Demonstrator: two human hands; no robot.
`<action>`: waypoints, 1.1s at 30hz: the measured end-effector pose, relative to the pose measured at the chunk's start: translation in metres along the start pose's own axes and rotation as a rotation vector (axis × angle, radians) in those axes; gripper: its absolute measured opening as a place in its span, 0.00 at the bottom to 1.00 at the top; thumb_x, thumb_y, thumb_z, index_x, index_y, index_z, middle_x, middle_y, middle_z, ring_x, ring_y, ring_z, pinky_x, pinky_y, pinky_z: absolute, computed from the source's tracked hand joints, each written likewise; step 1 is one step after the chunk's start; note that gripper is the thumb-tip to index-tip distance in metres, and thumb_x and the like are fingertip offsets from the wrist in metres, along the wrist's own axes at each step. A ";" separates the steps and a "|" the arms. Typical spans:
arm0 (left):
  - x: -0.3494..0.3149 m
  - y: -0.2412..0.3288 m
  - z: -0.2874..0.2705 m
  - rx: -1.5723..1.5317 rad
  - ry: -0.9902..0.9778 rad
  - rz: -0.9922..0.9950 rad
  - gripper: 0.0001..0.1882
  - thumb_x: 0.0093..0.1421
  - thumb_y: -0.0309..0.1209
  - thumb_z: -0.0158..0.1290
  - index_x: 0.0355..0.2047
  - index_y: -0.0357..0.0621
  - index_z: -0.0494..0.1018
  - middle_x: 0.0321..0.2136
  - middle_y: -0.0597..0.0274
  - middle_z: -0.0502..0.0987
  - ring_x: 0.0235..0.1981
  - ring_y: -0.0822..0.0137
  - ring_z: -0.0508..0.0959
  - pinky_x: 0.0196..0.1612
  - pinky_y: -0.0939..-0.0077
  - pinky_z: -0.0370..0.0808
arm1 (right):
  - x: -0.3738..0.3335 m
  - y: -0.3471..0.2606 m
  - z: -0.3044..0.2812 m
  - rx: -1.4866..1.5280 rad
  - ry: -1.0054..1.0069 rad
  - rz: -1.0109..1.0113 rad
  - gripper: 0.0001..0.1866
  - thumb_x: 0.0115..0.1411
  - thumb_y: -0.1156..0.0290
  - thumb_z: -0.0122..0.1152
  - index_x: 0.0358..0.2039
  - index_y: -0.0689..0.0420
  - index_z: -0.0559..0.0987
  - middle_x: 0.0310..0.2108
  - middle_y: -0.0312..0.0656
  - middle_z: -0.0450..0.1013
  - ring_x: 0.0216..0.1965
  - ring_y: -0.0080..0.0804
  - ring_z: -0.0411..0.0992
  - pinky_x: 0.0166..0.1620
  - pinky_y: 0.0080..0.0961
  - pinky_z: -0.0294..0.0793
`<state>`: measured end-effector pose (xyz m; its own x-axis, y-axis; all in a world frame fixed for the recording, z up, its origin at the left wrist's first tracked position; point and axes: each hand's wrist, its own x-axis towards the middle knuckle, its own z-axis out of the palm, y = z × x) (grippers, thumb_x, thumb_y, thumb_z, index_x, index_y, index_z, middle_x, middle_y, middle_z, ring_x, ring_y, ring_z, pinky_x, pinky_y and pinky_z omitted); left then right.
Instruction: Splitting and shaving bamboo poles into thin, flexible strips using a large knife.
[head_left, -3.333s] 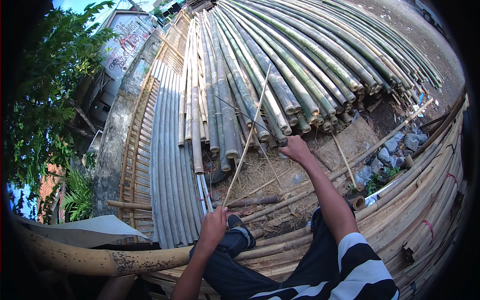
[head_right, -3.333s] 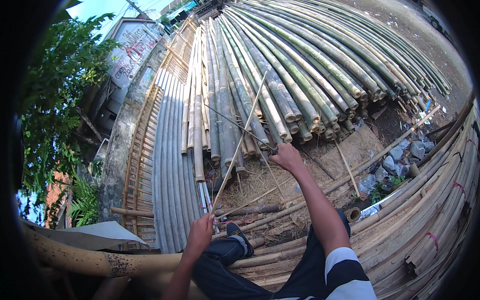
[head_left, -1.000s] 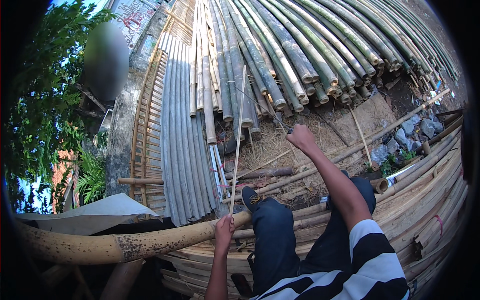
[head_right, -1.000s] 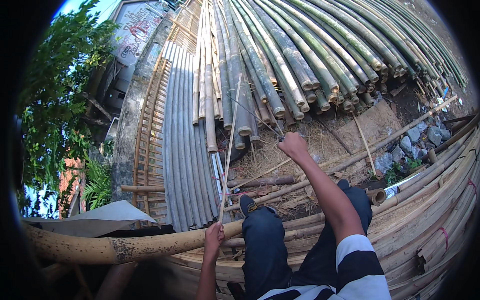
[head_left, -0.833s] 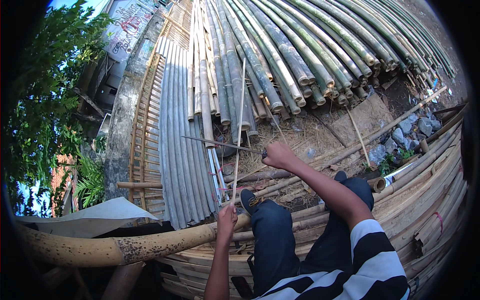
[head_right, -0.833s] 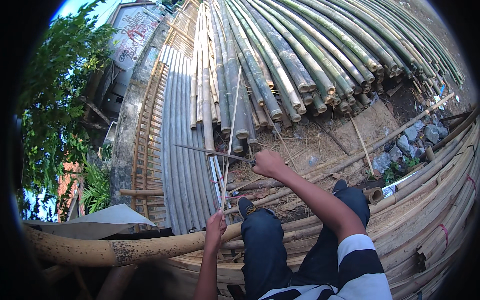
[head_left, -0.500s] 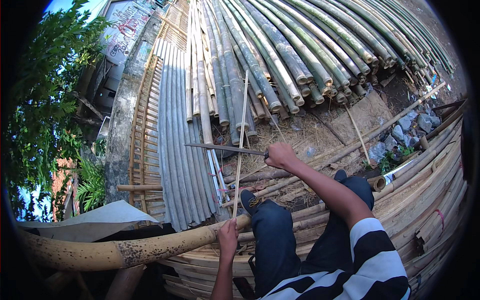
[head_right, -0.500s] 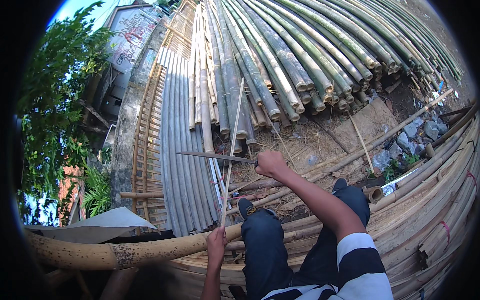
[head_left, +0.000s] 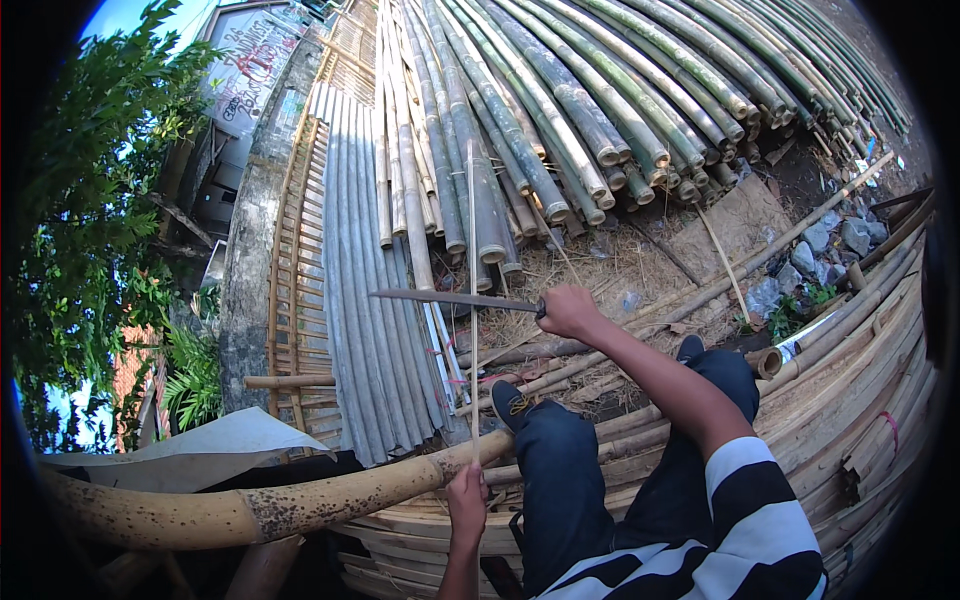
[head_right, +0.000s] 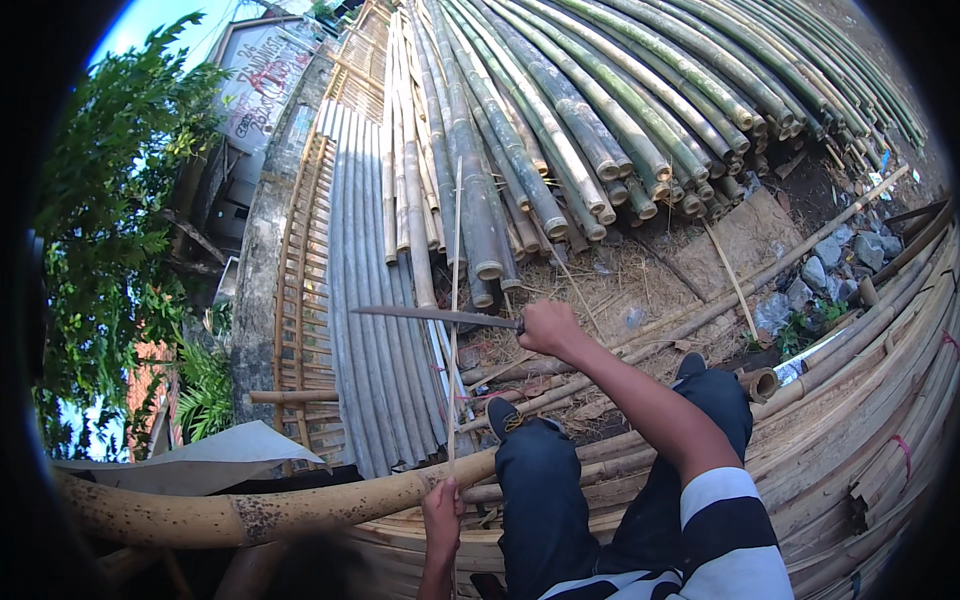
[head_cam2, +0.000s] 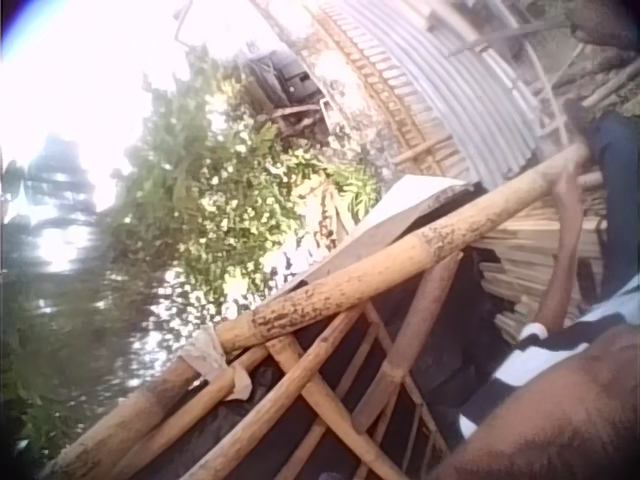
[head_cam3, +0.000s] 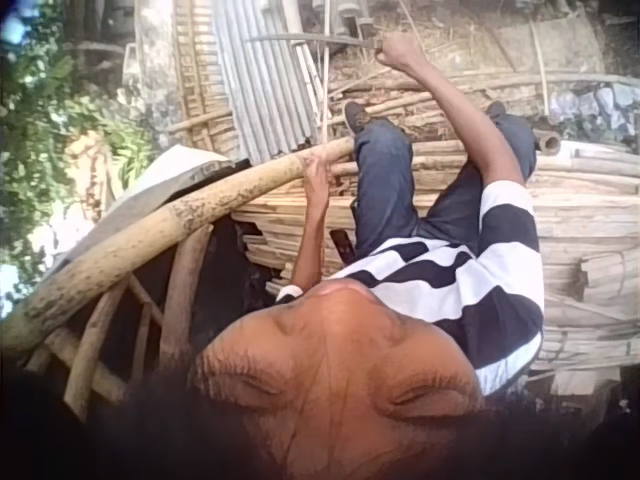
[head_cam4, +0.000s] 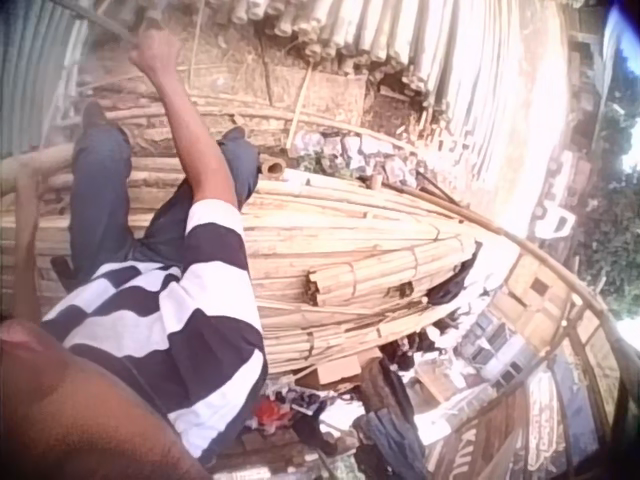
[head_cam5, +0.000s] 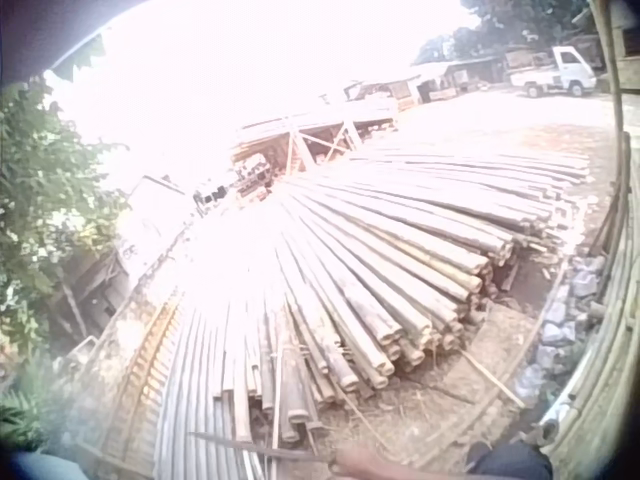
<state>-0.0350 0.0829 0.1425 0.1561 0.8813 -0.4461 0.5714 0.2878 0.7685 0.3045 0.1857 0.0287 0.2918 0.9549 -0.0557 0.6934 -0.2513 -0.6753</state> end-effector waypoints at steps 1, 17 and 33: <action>-0.021 0.003 -0.003 -0.010 -0.022 -0.037 0.19 0.71 0.39 0.42 0.23 0.45 0.64 0.13 0.76 0.57 0.14 0.81 0.55 0.17 0.81 0.50 | 0.013 0.026 -0.012 0.012 0.044 0.170 0.14 0.46 0.64 0.59 0.25 0.63 0.82 0.29 0.59 0.77 0.33 0.55 0.78 0.39 0.46 0.78; 0.064 0.014 0.014 0.088 -0.082 0.084 0.21 0.71 0.39 0.41 0.22 0.42 0.65 0.13 0.71 0.60 0.13 0.79 0.59 0.17 0.77 0.55 | -0.032 -0.042 0.001 -0.043 -0.188 -0.306 0.16 0.43 0.61 0.61 0.24 0.63 0.81 0.26 0.57 0.77 0.32 0.56 0.78 0.38 0.46 0.78; 0.038 0.008 0.010 0.219 -0.006 0.075 0.23 0.71 0.40 0.39 0.21 0.39 0.64 0.12 0.67 0.59 0.14 0.74 0.61 0.21 0.71 0.58 | -0.028 -0.036 0.013 -0.025 -0.187 -0.254 0.17 0.45 0.61 0.61 0.27 0.64 0.81 0.25 0.58 0.76 0.32 0.56 0.77 0.39 0.47 0.77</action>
<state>-0.0162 0.1149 0.1273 0.2094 0.8948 -0.3944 0.7193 0.1323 0.6820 0.2628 0.1705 0.0447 -0.0173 0.9996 -0.0235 0.7453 -0.0028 -0.6667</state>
